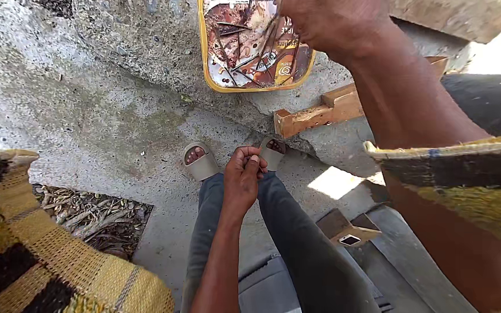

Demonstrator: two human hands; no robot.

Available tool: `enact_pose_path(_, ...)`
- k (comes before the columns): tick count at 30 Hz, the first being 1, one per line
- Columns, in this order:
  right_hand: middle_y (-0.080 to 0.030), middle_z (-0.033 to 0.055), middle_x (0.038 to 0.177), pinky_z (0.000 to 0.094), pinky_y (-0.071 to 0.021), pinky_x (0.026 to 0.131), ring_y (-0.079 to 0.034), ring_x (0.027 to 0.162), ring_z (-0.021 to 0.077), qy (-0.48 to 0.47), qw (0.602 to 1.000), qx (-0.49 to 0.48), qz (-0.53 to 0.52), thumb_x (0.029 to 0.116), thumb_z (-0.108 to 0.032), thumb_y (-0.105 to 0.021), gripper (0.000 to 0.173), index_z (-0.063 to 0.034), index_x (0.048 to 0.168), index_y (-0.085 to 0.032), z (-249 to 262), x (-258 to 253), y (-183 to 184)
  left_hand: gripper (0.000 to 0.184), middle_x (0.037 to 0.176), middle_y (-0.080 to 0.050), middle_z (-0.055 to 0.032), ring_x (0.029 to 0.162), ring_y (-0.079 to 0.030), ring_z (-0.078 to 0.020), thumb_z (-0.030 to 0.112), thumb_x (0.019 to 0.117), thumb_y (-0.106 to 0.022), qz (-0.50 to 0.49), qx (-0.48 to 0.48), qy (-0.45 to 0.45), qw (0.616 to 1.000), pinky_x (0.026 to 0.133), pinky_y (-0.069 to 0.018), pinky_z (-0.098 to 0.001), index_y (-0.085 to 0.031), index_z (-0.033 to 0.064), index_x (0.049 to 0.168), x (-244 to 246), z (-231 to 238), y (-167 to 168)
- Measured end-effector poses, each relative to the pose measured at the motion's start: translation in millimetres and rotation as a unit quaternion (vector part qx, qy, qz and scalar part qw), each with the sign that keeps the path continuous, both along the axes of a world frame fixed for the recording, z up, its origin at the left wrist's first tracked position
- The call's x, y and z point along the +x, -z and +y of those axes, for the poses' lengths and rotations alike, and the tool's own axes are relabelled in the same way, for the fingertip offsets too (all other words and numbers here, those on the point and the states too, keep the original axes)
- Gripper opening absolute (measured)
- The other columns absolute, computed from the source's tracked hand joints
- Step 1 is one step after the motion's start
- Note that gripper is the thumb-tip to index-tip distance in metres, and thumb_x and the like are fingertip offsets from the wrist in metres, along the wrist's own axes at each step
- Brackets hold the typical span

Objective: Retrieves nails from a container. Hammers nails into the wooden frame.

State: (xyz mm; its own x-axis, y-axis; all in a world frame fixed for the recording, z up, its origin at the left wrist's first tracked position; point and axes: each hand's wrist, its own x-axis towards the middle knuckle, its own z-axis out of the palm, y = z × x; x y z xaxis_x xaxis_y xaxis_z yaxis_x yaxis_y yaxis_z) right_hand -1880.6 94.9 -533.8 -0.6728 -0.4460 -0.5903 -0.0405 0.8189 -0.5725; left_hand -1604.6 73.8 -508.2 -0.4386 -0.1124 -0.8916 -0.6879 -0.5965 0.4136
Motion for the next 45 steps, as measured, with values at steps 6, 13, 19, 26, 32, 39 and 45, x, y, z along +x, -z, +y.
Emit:
enact_pose_path(6, -0.068, 0.0049, 0.092, 0.0264, -0.0553, 0.058, -0.063, 0.064, 0.0086, 0.075, 0.992, 0.013, -0.097, 0.1008, -0.010, -0.063, 0.017, -0.0041, 0.116, -0.064, 65, 70, -31, 0.024, 0.083, -0.069, -0.0049, 0.075, -0.070, -0.0128, 0.001, 0.1048, -0.036, -0.006, 0.010, -0.081, 0.997, 0.075, -0.0603, -0.0291, -0.060, 0.0004, 0.104, -7, 5, 5)
enact_pose_path(13, -0.067, 0.0039, 0.081, 0.0286, -0.0561, 0.065, -0.064, 0.066, 0.0094, 0.114, 0.975, 0.028, -0.191, 0.0981, -0.007, -0.067, 0.010, -0.0038, 0.107, -0.064, 85, 175, -40, 0.015, 0.082, -0.068, -0.0016, 0.071, -0.065, -0.0076, 0.005, 0.1036, -0.051, 0.021, 0.000, -0.072, 0.997, 0.068, -0.0565, -0.0226, -0.066, 0.0026, 0.103, -7, 10, 9)
enact_pose_path(19, -0.065, 0.0037, 0.084, 0.0220, -0.0552, 0.067, -0.063, 0.069, 0.0056, 0.167, 0.970, -0.015, -0.178, 0.0942, -0.003, -0.069, 0.021, 0.0002, 0.114, -0.063, 96, 191, -46, 0.017, 0.076, -0.066, -0.0011, 0.064, -0.060, -0.0066, 0.000, 0.1006, -0.054, 0.006, 0.022, -0.078, 0.997, 0.064, -0.0531, -0.0212, -0.067, 0.0045, 0.091, -7, 14, 10)
enact_pose_path(26, -0.065, 0.0031, 0.082, 0.0175, -0.0530, 0.064, -0.061, 0.066, 0.0020, 0.190, 0.954, -0.045, -0.229, 0.0992, -0.006, -0.065, 0.012, 0.0021, 0.108, -0.064, 98, 183, -52, 0.022, 0.088, -0.070, -0.0028, 0.077, -0.070, -0.0119, 0.004, 0.1069, -0.039, 0.002, -0.017, -0.118, 0.993, 0.075, -0.0617, -0.0295, -0.060, 0.0054, 0.106, -9, 0, 9)
enact_pose_path(32, -0.068, 0.0036, 0.087, 0.0217, -0.0561, 0.064, -0.064, 0.067, 0.0047, 0.182, 0.972, -0.010, -0.150, 0.1028, -0.011, -0.062, 0.013, -0.0030, 0.113, -0.064, 100, 164, -32, 0.030, 0.087, -0.072, -0.0045, 0.079, -0.073, -0.0157, 0.000, 0.1055, -0.035, 0.013, 0.029, -0.184, 0.982, 0.079, -0.0624, -0.0336, -0.060, 0.0058, 0.122, -4, -8, 7)
enact_pose_path(39, -0.068, 0.0017, 0.088, 0.0209, -0.0544, 0.061, -0.062, 0.064, 0.0037, 0.148, 0.985, -0.012, -0.090, 0.1038, -0.014, -0.059, 0.015, -0.0046, 0.114, -0.064, 77, 143, -13, 0.061, 0.127, -0.069, -0.0136, 0.118, -0.067, -0.0238, 0.029, 0.1087, -0.007, 0.088, 0.156, -0.233, 0.956, 0.101, -0.0542, -0.0389, -0.058, 0.0057, 0.132, -1, -28, 5)
enact_pose_path(45, -0.067, 0.0048, 0.089, 0.0254, -0.0585, 0.061, -0.065, 0.064, 0.0073, 0.149, 0.981, -0.015, -0.124, 0.1048, -0.015, -0.059, 0.013, -0.0052, 0.113, -0.063, 85, 164, -20, 0.066, 0.132, -0.067, -0.0151, 0.123, -0.065, -0.0253, 0.032, 0.1085, -0.004, 0.086, 0.181, -0.240, 0.950, 0.106, -0.0512, -0.0400, -0.056, 0.0034, 0.136, -1, -28, 6)
